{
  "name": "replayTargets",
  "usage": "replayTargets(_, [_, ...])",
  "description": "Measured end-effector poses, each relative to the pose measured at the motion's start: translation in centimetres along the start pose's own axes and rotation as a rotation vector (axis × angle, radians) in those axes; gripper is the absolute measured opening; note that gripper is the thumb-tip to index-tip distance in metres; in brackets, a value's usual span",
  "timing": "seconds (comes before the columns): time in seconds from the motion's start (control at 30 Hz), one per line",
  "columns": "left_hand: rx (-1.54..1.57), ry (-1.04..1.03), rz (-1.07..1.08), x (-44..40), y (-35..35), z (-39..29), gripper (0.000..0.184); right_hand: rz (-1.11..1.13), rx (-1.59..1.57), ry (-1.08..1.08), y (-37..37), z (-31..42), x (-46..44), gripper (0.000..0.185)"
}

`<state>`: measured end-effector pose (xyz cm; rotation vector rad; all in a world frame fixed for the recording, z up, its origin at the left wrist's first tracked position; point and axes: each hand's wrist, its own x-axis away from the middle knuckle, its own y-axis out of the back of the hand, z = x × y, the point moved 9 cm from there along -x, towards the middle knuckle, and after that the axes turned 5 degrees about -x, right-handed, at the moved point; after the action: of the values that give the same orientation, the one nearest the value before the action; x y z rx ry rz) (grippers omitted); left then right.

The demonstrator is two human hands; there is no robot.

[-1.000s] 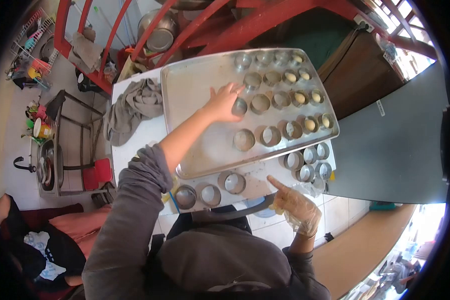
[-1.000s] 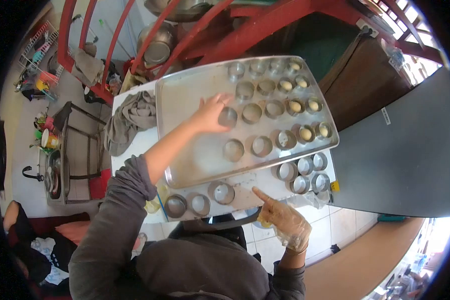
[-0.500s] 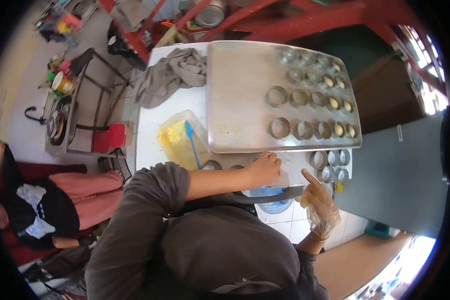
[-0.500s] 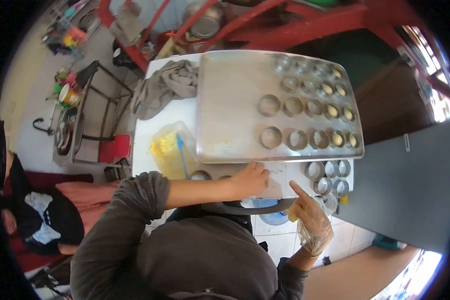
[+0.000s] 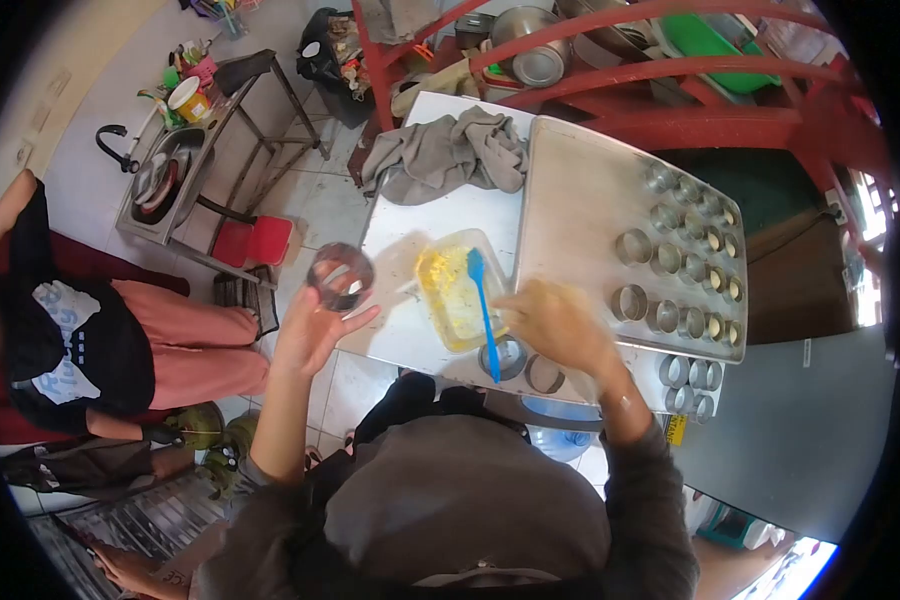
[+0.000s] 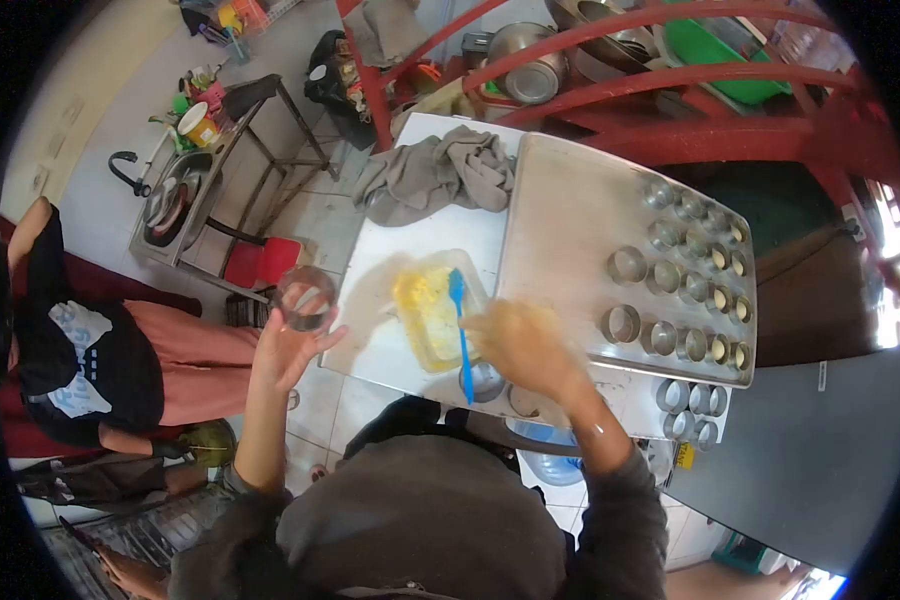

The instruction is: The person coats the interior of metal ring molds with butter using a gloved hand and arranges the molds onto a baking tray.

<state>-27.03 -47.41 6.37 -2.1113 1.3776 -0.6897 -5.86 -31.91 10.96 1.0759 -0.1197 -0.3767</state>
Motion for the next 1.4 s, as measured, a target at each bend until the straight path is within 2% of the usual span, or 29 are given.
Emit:
replayTargets(0.03, [0.061, -0.01, -0.045, 0.8, 1.9, -0.1, 0.062, -0.055, 0.09, 0.174, -2.2, 0.9, -2.0, 0.027])
replayTargets(0.1, [0.002, -0.051, -0.111, 2.4, 4.4, -0.3, 0.063, -0.079, 0.302, 0.235, -6.5, 1.7, -6.1, 0.026])
replayTargets(0.2, [-0.016, -0.062, -0.12, 3.9, 5.4, -0.6, 0.063, 0.171, 0.396, 0.004, -10.8, 0.6, -9.7, 0.026])
replayTargets(0.3, [-0.031, -0.055, -0.106, 4.1, 5.1, -0.2, 0.061, 0.032, 0.448, 0.097, -13.7, 0.3, -10.5, 0.022])
replayTargets(0.4, [-0.049, -0.04, -0.087, 3.7, 4.7, 0.1, 0.063, 0.046, 0.361, -0.004, -14.0, -1.4, -11.2, 0.019])
replayTargets(0.5, [0.057, -0.019, 0.024, 2.8, 4.5, 0.5, 0.06, 0.26, 0.256, -0.058, -14.4, -3.7, -12.6, 0.019])
replayTargets(0.6, [0.036, 0.011, 0.067, 1.9, 3.2, -0.2, 0.057, 0.218, -0.351, 0.297, -9.9, -2.0, -12.2, 0.02])
replayTargets(0.67, [-0.096, 0.01, 0.087, 0.9, 2.7, -0.5, 0.059, 0.283, -0.626, 0.005, -7.0, -1.0, -11.2, 0.022])
replayTargets(0.73, [-0.25, -0.048, 0.099, -0.1, 2.0, -1.1, 0.061, 0.195, -0.717, -0.072, -2.3, 3.0, -9.1, 0.024])
replayTargets(0.77, [-0.339, -0.105, 0.1, -0.4, 1.3, -1.6, 0.063, 0.08, -0.672, 0.0, 0.4, 6.4, -8.0, 0.026])
replayTargets(0.83, [-0.571, -0.232, 0.153, -1.0, -0.5, -3.1, 0.065, -0.026, -0.58, 0.077, 1.7, 8.6, -7.2, 0.028])
replayTargets(0.9, [-0.858, -0.376, 0.256, -1.3, -3.3, -4.9, 0.066, -0.009, -0.489, 0.087, 0.8, 8.6, -7.0, 0.027])
replayTargets(1.0, [-1.103, -0.588, 0.361, -0.7, -7.8, -7.7, 0.066, -0.099, -0.032, 0.14, 0.8, 11.0, -6.3, 0.023])
replayTargets(1.1, [-1.195, -0.75, 0.425, 0.1, -10.5, -8.8, 0.064, -0.131, 0.069, 0.063, 0.1, 10.0, -6.6, 0.022])
replayTargets(1.2, [-1.25, -0.822, 0.437, -0.4, -11.0, -9.8, 0.063, -0.185, -0.126, 0.16, -1.4, 9.3, -5.2, 0.022])
replayTargets(1.3, [-1.191, -0.713, 0.534, -0.8, -10.7, -9.0, 0.064, 0.132, -0.398, 0.122, -1.1, 10.4, -5.4, 0.023])
replayTargets(1.4, [-1.143, -0.733, 0.553, -0.5, -10.9, -9.0, 0.065, -0.115, -0.288, -0.006, 1.2, 9.9, -6.7, 0.016])
